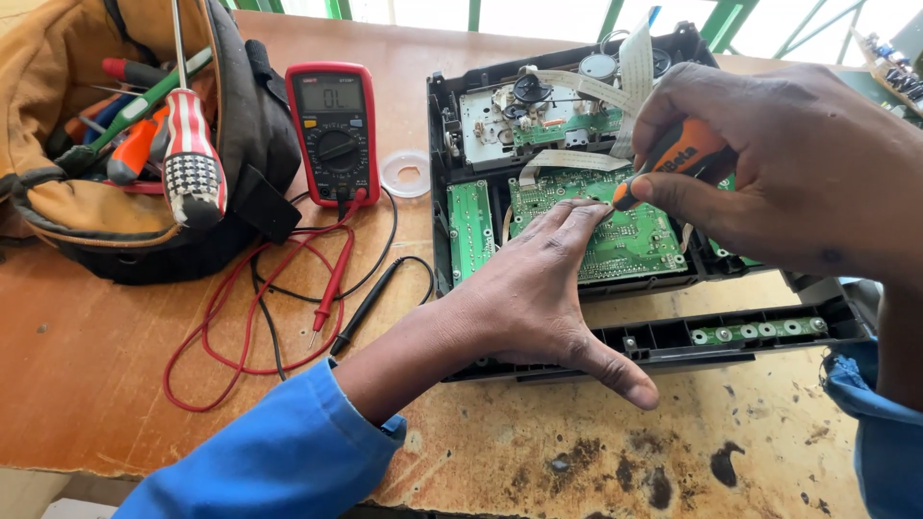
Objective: Unscrewing and removing parts from the front panel and internal section of a stereo unit.
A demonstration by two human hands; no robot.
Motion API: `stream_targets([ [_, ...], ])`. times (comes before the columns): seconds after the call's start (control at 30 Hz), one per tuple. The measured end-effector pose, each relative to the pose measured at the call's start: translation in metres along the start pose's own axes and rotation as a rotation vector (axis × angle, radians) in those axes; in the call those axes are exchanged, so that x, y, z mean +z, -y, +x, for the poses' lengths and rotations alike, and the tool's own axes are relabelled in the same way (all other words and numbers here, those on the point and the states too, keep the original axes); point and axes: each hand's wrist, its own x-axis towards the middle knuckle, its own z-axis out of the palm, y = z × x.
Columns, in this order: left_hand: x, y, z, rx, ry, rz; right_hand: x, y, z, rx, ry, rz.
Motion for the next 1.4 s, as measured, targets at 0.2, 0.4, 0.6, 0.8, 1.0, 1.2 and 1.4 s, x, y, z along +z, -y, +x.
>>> stream_targets([
  [0.2,0.0,0.0,-0.001,0.05,-0.033,0.006,-0.004,0.01,-0.002,0.013,0.041,0.022],
  [0.4,-0.003,-0.003,-0.002,0.048,-0.019,-0.004,-0.004,0.028,-0.003,0.012,-0.03,0.063],
  [0.6,-0.007,-0.005,-0.006,-0.003,0.006,0.009,-0.009,0.046,0.003,0.084,-0.063,0.063],
  [0.8,-0.011,-0.005,-0.006,0.003,0.035,0.002,-0.014,0.059,0.009,0.142,-0.031,0.093],
  [1.0,-0.016,-0.001,-0.005,-0.066,0.1,-0.078,-0.012,0.062,0.014,0.144,-0.063,-0.31],
  [1.2,-0.025,0.0,-0.006,-0.059,0.079,-0.095,-0.029,0.064,0.013,-0.044,0.157,-0.077],
  [1.4,-0.015,0.028,0.009,-0.003,0.052,-0.075,-0.018,0.073,0.006,0.229,0.137,-0.244],
])
